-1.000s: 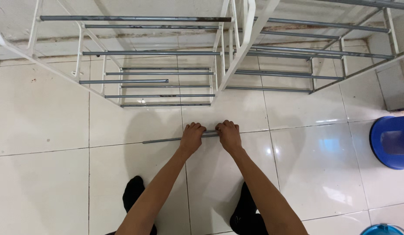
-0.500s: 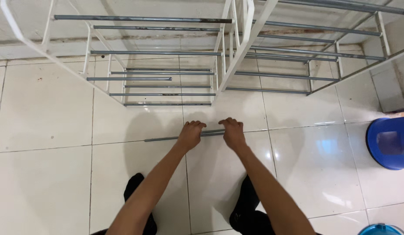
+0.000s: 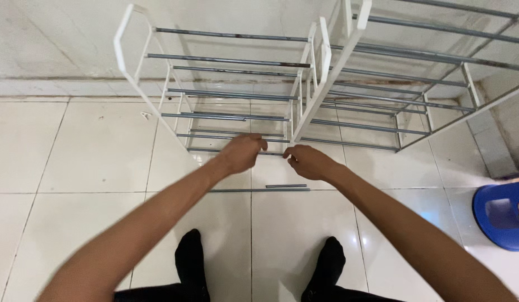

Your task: The person disassembles a white metal shoe rack by removing its horizontal metal rods one by one. The rods are placed on the tiled floor as they are removed. The task continues until most rods are removed from the rack.

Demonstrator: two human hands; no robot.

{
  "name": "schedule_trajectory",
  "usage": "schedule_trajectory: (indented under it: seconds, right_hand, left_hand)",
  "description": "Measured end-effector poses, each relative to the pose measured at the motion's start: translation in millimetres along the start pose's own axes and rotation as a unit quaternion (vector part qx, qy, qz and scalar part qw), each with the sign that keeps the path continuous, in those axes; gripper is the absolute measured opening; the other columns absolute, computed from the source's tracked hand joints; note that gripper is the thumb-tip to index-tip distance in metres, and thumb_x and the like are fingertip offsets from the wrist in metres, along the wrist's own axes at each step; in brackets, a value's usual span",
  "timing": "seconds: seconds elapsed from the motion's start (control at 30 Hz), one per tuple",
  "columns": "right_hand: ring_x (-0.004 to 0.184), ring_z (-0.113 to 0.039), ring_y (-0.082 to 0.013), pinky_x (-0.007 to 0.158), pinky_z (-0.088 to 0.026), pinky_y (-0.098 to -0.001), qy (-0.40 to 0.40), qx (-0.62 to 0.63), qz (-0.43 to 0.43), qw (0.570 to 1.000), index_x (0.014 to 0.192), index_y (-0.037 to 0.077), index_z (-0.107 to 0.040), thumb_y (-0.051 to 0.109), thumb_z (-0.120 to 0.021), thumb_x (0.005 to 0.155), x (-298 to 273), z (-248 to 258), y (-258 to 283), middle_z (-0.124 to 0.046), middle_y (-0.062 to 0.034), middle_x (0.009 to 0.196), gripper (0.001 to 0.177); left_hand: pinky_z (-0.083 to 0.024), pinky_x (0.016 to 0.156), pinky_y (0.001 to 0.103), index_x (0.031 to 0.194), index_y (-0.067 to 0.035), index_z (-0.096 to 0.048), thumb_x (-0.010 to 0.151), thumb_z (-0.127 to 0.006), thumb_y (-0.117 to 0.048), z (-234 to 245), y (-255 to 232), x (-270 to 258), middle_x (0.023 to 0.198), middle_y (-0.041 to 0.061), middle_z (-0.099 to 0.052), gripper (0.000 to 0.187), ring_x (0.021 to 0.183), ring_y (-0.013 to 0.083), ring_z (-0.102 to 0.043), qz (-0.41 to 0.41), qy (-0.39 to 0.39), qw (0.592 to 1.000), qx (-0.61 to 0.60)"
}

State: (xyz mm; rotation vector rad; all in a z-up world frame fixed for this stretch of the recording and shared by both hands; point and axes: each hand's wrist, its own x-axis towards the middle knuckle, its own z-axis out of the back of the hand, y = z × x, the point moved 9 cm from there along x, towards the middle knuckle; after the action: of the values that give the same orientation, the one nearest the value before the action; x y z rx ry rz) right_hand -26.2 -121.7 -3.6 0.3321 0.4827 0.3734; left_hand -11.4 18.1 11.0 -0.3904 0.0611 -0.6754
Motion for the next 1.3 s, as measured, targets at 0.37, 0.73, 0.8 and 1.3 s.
schedule_trajectory:
  seconds: [0.37, 0.73, 0.8, 1.3]
  right_hand:
    - [0.104, -0.066, -0.0344, 0.091, -0.054, -0.0450, -0.156, -0.076, 0.149, 0.973, 0.129, 0.006, -0.062, 0.006, -0.059, 0.091, -13.0, 73.6, 68.6, -0.063, -0.0149, 0.118, 0.038]
    - [0.115, -0.061, -0.0453, 0.088, -0.058, -0.0521, 0.003, -0.156, -0.084, 0.984, 0.158, 0.018, -0.031, 0.010, -0.061, 0.091, 50.8, 14.7, -1.1, -0.036, -0.0295, 0.148, 0.073]
    - [0.118, -0.057, -0.0439, 0.094, -0.051, -0.0549, -0.009, -0.183, -0.081, 0.980, 0.156, 0.017, -0.033, 0.011, -0.065, 0.087, 53.7, 9.4, -11.1, -0.042, -0.0265, 0.144, 0.076]
    - [0.107, -0.067, -0.0419, 0.084, -0.057, -0.0536, -0.074, -0.156, -0.134, 0.976, 0.136, -0.001, -0.050, 0.020, -0.065, 0.089, 73.1, 21.8, -44.3, -0.055, -0.0273, 0.132, 0.054]
  left_hand:
    - [-0.049, 0.095, 0.047, 0.119, 0.000, -0.067, 0.074, -0.063, 0.010, 95.1, 25.9, -27.2, 0.115, 0.020, -0.063, 0.047, 0.110, 0.0380, -0.061, 0.012, -0.034, 0.995, 0.098]
    - [-0.040, 0.103, 0.048, 0.142, 0.004, -0.048, 0.070, -0.069, 0.008, 74.4, 105.5, -24.1, 0.129, 0.024, -0.055, 0.075, 0.117, 0.0387, -0.056, 0.096, -0.029, 0.972, 0.212]
    - [-0.038, 0.103, 0.047, 0.143, 0.003, -0.046, 0.068, -0.074, 0.002, 69.2, 118.4, -29.2, 0.132, 0.024, -0.054, 0.079, 0.118, 0.0387, -0.055, 0.112, -0.020, 0.972, 0.204]
    - [-0.037, 0.107, 0.047, 0.126, -0.002, -0.062, 0.079, -0.062, 0.011, 43.1, 131.3, -29.7, 0.116, 0.015, -0.066, 0.050, 0.115, 0.0308, -0.061, 0.122, -0.020, 0.980, 0.158]
